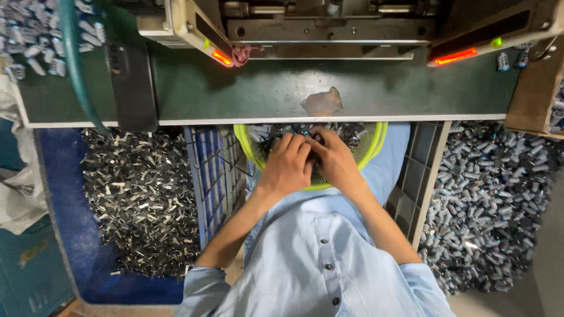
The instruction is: The person repeatedly picks small cylindrical metal parts from a green basket and places them into a machine hopper. The parts are handled one at a time and fed into the machine continuously.
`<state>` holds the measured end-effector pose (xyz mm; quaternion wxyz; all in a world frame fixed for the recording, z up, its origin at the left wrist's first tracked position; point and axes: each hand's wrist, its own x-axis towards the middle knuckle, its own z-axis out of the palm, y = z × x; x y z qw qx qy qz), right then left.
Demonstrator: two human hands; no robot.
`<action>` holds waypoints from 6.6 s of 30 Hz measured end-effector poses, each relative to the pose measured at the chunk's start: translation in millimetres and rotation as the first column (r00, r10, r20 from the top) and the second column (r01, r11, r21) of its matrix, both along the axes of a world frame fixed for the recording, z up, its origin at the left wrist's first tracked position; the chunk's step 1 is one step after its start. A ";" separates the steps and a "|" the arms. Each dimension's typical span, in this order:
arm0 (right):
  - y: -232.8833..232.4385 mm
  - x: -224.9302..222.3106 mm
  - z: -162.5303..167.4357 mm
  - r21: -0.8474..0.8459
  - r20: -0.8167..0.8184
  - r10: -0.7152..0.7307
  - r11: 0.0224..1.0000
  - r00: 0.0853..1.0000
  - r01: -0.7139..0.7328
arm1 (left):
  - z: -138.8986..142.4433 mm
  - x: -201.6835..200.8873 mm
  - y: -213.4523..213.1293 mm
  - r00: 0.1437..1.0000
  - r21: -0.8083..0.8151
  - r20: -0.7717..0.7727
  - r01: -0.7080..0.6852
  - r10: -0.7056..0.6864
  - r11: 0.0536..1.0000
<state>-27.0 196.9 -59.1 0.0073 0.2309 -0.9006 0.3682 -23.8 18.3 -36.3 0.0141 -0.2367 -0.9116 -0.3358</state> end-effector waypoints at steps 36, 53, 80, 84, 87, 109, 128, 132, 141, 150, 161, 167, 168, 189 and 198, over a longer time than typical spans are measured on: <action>18.1 -110.8 94.3 -0.388 -0.572 -0.298 0.919 0.764 0.069 | -35.1 3.7 -4.8 0.808 0.513 0.566 -0.499 0.162 0.698; -7.0 -86.1 110.3 -0.297 -0.607 -0.071 0.944 0.791 -0.143 | -37.4 3.2 -7.4 0.810 0.589 0.567 -0.526 0.150 0.614; -25.8 8.8 3.8 -0.567 0.581 -0.123 0.649 0.805 0.508 | -29.2 8.6 -10.8 0.980 0.589 0.155 -0.192 0.124 0.785; -27.0 12.0 2.3 -0.372 0.487 -0.276 0.792 0.829 0.483 | -26.6 9.2 -9.7 0.986 0.540 -0.026 -0.127 0.167 0.832; -19.5 8.0 4.3 -0.339 0.388 -0.289 0.838 0.875 0.427 | -24.8 8.7 -7.6 0.989 0.488 -0.072 -0.077 0.128 0.869; -6.4 -181.6 102.0 -0.345 -0.343 -0.312 0.919 0.886 0.190 | -15.8 5.8 -8.6 0.967 0.459 0.172 -0.246 0.187 0.853; 21.9 33.5 8.5 -0.207 0.019 -0.247 0.947 0.969 0.245 | -15.0 19.6 -20.2 0.952 0.463 0.226 -0.293 0.208 0.837; 41.4 36.4 4.4 0.038 0.239 -0.296 0.954 0.925 0.296 | -6.3 12.2 -20.0 0.947 0.417 0.204 -0.314 0.248 0.853; 0.6 13.4 3.5 -0.003 0.100 0.013 1.000 0.995 -0.012 | 5.0 3.0 -20.0 1.000 0.220 -0.020 -0.018 0.022 0.975; 11.6 17.1 -1.9 0.005 0.064 0.019 1.000 0.998 -0.019 | 6.6 1.7 -7.0 1.000 0.200 0.011 0.015 -0.018 0.980; -11.0 29.3 -9.1 -0.561 0.450 -0.198 0.696 0.871 0.448 | -29.5 -4.2 -7.4 0.976 0.448 0.218 -0.118 0.020 0.886; -5.2 12.2 -9.6 -0.651 0.343 -0.262 0.627 0.902 0.429 | -34.3 -2.3 -3.9 0.942 0.454 0.324 -0.240 0.092 0.858; -2.9 7.1 -6.3 -0.666 0.270 -0.308 0.625 0.912 0.408 | -34.4 -1.6 -4.2 0.930 0.445 0.349 -0.274 0.117 0.853; 6.1 -190.3 128.6 -0.257 -0.351 -0.093 0.966 0.932 0.000 | -36.8 -1.5 -5.4 0.912 0.439 0.399 -0.282 0.095 0.853; 3.4 -63.2 73.3 -0.429 -0.424 -0.085 0.895 0.902 -0.118 | -46.2 7.7 -13.3 0.849 0.573 0.480 -0.495 0.222 0.654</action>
